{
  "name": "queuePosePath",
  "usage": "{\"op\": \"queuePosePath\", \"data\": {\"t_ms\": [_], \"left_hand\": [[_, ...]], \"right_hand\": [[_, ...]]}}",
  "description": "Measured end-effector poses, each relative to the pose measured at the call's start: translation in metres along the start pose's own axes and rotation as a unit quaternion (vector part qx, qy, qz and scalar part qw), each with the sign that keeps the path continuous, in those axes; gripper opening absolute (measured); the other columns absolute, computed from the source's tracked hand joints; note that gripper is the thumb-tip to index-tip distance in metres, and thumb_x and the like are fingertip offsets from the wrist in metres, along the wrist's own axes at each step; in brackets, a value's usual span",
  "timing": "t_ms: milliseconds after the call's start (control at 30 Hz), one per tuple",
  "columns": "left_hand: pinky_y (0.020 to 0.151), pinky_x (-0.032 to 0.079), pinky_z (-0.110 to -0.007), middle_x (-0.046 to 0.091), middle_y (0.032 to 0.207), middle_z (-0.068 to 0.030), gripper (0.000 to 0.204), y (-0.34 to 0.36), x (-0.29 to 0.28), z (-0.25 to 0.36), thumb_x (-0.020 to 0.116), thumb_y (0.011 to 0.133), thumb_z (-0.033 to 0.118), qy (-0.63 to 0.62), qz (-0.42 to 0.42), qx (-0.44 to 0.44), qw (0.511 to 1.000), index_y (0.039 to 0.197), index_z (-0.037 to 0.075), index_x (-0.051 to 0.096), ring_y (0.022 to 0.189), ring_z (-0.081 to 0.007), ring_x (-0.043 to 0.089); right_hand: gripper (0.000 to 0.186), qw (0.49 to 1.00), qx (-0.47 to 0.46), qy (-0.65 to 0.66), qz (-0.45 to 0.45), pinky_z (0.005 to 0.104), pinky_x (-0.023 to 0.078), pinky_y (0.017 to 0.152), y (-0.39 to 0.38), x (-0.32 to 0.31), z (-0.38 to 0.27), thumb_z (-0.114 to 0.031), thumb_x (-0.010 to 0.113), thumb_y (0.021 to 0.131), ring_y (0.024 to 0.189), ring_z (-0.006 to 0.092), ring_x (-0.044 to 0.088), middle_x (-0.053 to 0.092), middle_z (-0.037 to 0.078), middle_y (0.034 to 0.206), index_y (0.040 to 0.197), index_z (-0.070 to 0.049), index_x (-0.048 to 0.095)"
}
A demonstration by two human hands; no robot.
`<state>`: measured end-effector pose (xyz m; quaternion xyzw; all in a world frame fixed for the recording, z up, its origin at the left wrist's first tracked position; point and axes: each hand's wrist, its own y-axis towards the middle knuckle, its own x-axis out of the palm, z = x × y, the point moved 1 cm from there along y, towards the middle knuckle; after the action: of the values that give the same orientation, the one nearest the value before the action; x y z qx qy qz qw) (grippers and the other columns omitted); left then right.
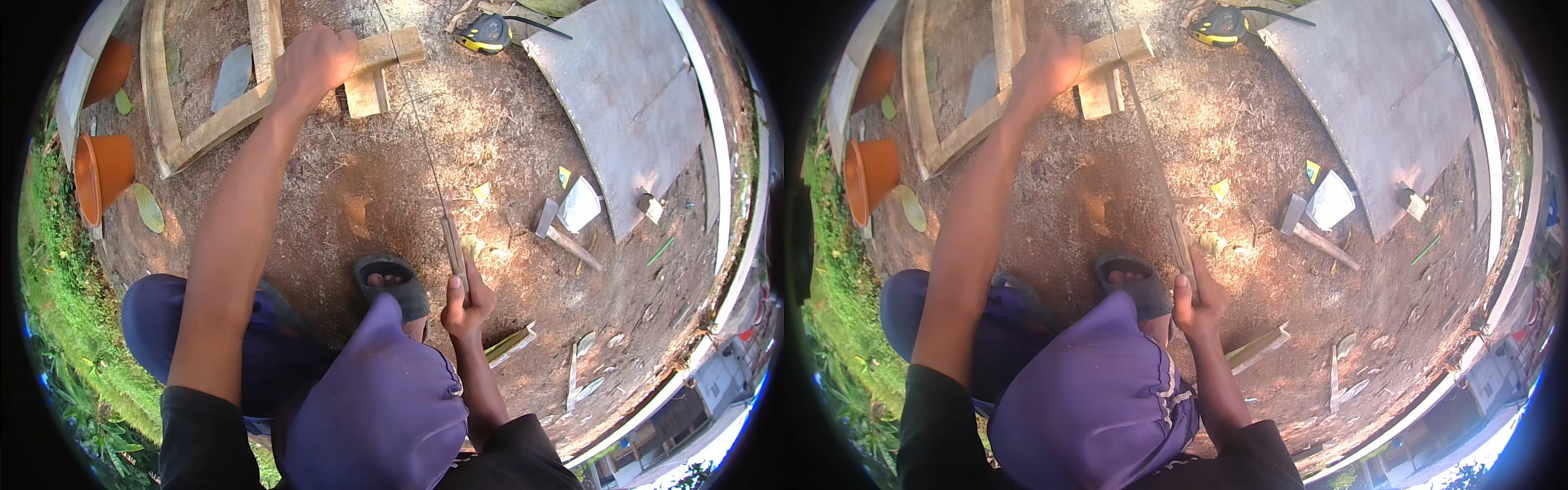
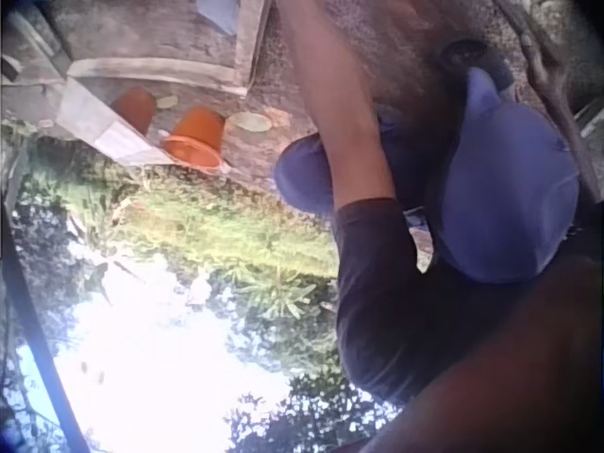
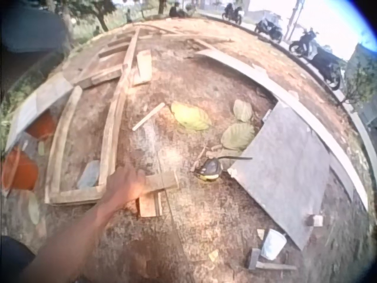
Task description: The person uses a hand saw to cut a small piece of wood placed on a wooden frame. After cutting, the person measures the frame and the cut piece with a tape measure.
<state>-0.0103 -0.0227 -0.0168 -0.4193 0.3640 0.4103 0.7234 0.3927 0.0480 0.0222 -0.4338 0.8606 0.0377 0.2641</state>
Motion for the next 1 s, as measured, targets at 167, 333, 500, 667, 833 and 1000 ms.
{"op": "queuePosePath", "data": {"t_ms": [167,333,500,667,833,1000], "left_hand": [[0.062,0.046,-0.048,0.057,0.057,-0.0084,0.045,-0.002,0.006,-0.003,0.042,0.093,0.032,0.021,0.009,0.009,1.000,0.058,0.007,0.054,0.053,-0.0236,0.051],[0.063,0.046,-0.049,0.057,0.057,-0.0089,0.046,0.000,-0.003,0.007,0.040,0.094,0.033,0.014,0.001,0.023,1.000,0.059,0.006,0.055,0.054,-0.0237,0.051],[0.062,0.045,-0.049,0.053,0.055,-0.0068,0.045,0.004,0.001,0.003,0.041,0.094,0.032,0.006,-0.004,0.008,1.000,0.057,0.009,0.051,0.053,-0.0224,0.047],[0.063,0.046,-0.050,0.056,0.057,-0.0107,0.045,0.004,0.003,0.003,0.042,0.093,0.032,0.008,0.003,0.011,1.000,0.058,0.006,0.053,0.054,-0.0259,0.049],[0.064,0.047,-0.050,0.061,0.062,-0.0142,0.046,0.003,0.001,0.005,0.042,0.093,0.033,0.001,0.017,0.035,0.999,0.061,0.003,0.059,0.057,-0.0297,0.056],[0.064,0.048,-0.051,0.064,0.064,-0.0155,0.046,0.001,-0.006,0.006,0.042,0.093,0.031,0.011,-0.027,-0.016,0.999,0.062,0.002,0.059,0.058,-0.0309,0.058]], "right_hand": [[0.044,0.998,-0.036,-0.013,0.041,0.0304,0.053,0.059,-0.012,0.004,0.003,-0.019,0.063,0.098,0.063,0.0158,0.070,0.077,0.018,0.089,0.133,0.007,0.066],[0.042,0.995,0.024,0.089,0.038,0.0315,0.045,0.052,0.107,0.068,-0.031,-0.016,0.066,0.097,0.054,0.0115,0.052,0.064,0.008,0.068,0.136,0.000,0.066],[0.046,0.997,-0.071,-0.022,0.022,0.0337,0.059,0.070,-0.034,-0.012,0.029,-0.020,0.062,0.097,0.078,0.0275,0.078,0.077,0.024,0.097,0.134,0.008,0.065],[0.043,1.000,0.012,-0.011,0.000,0.0320,0.053,0.060,0.015,0.013,-0.004,-0.016,0.063,0.098,0.063,0.0176,0.067,0.074,0.017,0.084,0.136,0.004,0.065],[0.043,0.994,0.029,0.103,0.011,0.0262,0.044,0.056,0.106,0.059,-0.032,-0.014,0.064,0.099,0.061,0.0072,0.053,0.064,0.006,0.073,0.138,0.005,0.063],[0.048,0.999,-0.032,-0.010,-0.006,0.0318,0.058,0.068,-0.041,-0.015,0.026,-0.018,0.061,0.097,0.079,0.0249,0.077,0.077,0.024,0.098,0.136,0.010,0.062]]}}
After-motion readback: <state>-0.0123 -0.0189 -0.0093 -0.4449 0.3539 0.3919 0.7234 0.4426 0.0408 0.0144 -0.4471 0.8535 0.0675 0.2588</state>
